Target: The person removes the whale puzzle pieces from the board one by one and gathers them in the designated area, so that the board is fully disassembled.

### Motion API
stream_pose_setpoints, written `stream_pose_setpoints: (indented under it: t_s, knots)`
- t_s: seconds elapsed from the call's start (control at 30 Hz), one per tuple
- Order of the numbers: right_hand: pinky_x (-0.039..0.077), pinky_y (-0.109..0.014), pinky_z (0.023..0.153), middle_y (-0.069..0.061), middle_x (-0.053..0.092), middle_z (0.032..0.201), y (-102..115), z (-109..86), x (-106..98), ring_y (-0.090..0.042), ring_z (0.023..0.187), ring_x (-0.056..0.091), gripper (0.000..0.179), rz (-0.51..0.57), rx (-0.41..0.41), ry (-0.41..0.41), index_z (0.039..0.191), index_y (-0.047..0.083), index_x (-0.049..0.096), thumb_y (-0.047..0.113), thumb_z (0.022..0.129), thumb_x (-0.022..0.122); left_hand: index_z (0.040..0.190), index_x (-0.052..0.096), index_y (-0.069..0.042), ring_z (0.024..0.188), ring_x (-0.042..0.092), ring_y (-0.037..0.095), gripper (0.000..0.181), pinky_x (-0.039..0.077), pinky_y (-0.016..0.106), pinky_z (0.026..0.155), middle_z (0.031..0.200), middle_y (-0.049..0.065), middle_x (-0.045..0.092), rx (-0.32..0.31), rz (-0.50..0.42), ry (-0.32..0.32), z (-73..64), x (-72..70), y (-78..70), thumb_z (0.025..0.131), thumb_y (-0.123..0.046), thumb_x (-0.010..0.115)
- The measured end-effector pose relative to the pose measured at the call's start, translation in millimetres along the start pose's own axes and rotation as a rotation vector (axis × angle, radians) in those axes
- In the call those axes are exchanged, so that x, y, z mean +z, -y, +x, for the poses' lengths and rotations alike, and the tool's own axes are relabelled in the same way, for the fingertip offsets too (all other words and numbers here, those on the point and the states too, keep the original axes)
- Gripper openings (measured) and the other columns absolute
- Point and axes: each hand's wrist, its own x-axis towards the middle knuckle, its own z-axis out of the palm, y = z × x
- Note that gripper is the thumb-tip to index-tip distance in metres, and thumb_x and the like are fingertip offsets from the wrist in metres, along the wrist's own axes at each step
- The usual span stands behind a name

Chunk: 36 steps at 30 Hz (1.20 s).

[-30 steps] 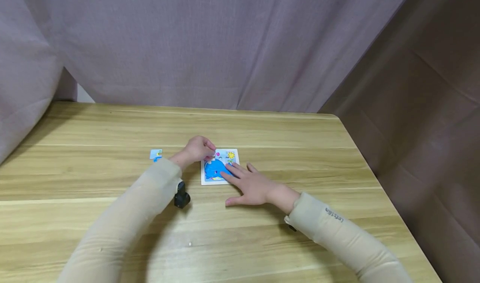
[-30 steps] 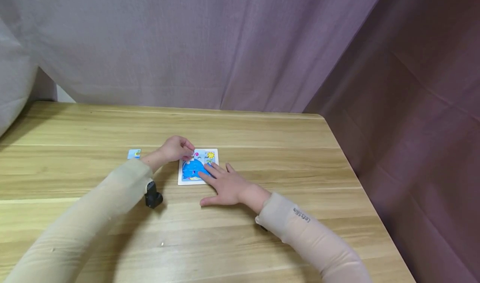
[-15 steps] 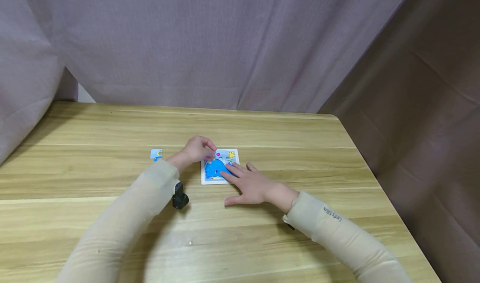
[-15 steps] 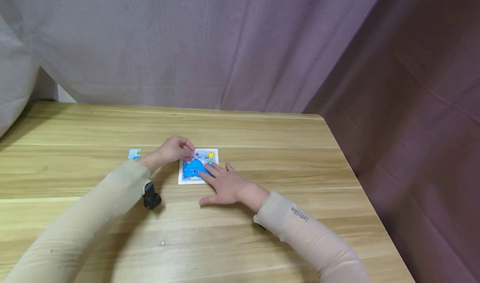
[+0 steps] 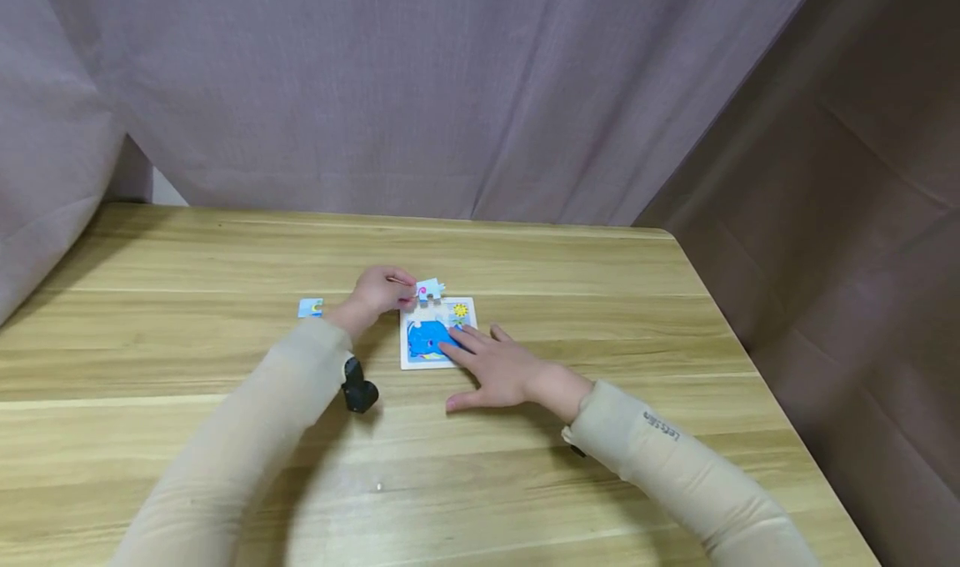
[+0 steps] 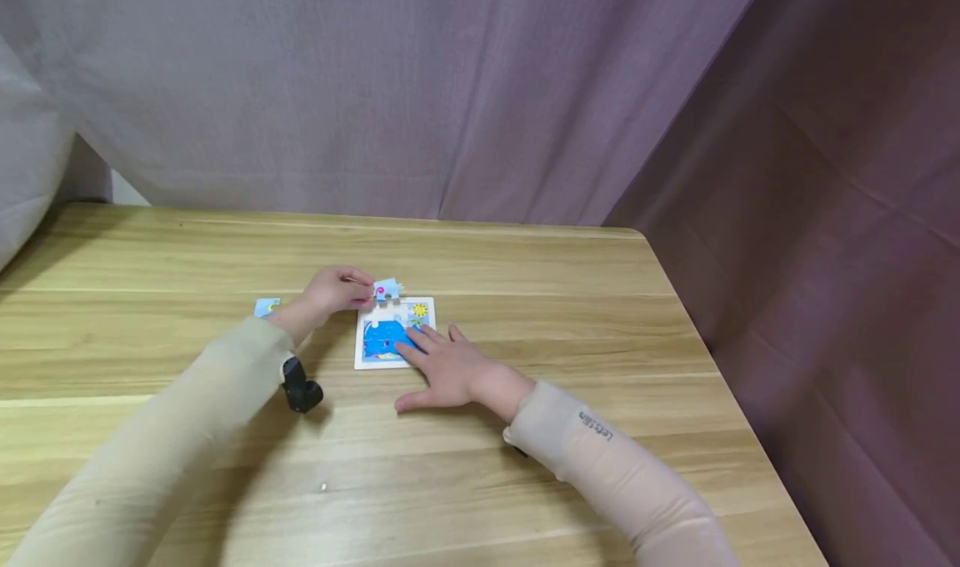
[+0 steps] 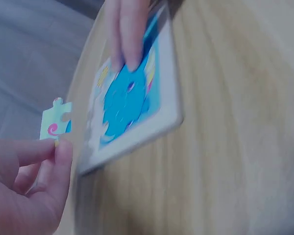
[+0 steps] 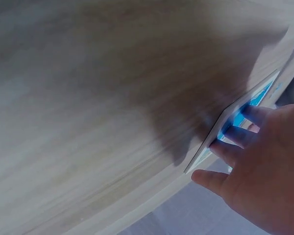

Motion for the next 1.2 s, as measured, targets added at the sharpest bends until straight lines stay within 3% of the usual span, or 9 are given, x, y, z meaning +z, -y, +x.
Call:
stream_pose_setpoints:
  t_s: [0.1,0.43,0.73,1.0,1.2]
  knots:
    - [0.01,-0.054,0.117,-0.003,0.006,0.159,-1,0.8,1,-0.023,0.146,0.007,0.089,-0.004,-0.002,0.007,0.151,0.023,0.014,0.071,0.083,0.044,0.116,0.054,0.014,0.065,0.058,0.005,0.029,0.056,0.021,0.075,0.099,0.015,0.059,-0.008,-0.054,-0.011,1.7,-8.8,-0.5,0.091,0.001,0.054]
    - [0.012,-0.052,0.117,-0.003,0.003,0.159,-2,0.1,2,-0.024,0.146,0.005,0.089,0.003,-0.006,0.007,0.151,0.022,0.012,0.07,0.083,0.045,0.121,0.051,0.013,0.069,0.058,0.003,0.032,0.053,0.014,0.071,0.098,0.012,0.058,-0.016,-0.034,0.031,-2.7,-34.5,-0.8,0.092,-0.001,0.053]
    - [0.012,-0.052,0.117,-0.003,0.003,0.159,-4,0.0,3,-0.024,0.146,0.004,0.089,0.003,-0.009,0.004,0.151,0.022,0.012,0.07,0.083,0.045,0.123,0.048,0.015,0.066,0.058,0.001,0.036,0.052,0.012,0.067,0.076,-0.005,0.059,-0.009,-0.047,0.037,-8.9,-60.1,2.7,0.091,-0.001,0.054]
    - [0.011,-0.053,0.117,-0.003,0.003,0.159,-5,-1.2,3,-0.023,0.146,0.003,0.089,0.018,-0.013,0.008,0.151,0.022,0.013,0.069,0.083,0.045,0.123,0.047,0.016,0.073,0.055,0.0,0.035,0.051,0.012,0.073,0.091,0.001,0.06,-0.018,0.045,0.065,-15.1,-81.0,12.8,0.094,-0.004,0.049]
    - [0.01,-0.052,0.117,-0.002,0.003,0.159,-6,-0.9,5,-0.022,0.146,0.003,0.089,0.022,-0.016,0.004,0.151,0.022,0.012,0.07,0.083,0.045,0.125,0.042,0.018,0.07,0.055,-0.001,0.037,0.052,0.012,0.071,0.084,-0.006,0.059,-0.026,0.034,0.116,-19.4,-95.1,19.5,0.094,-0.002,0.05]
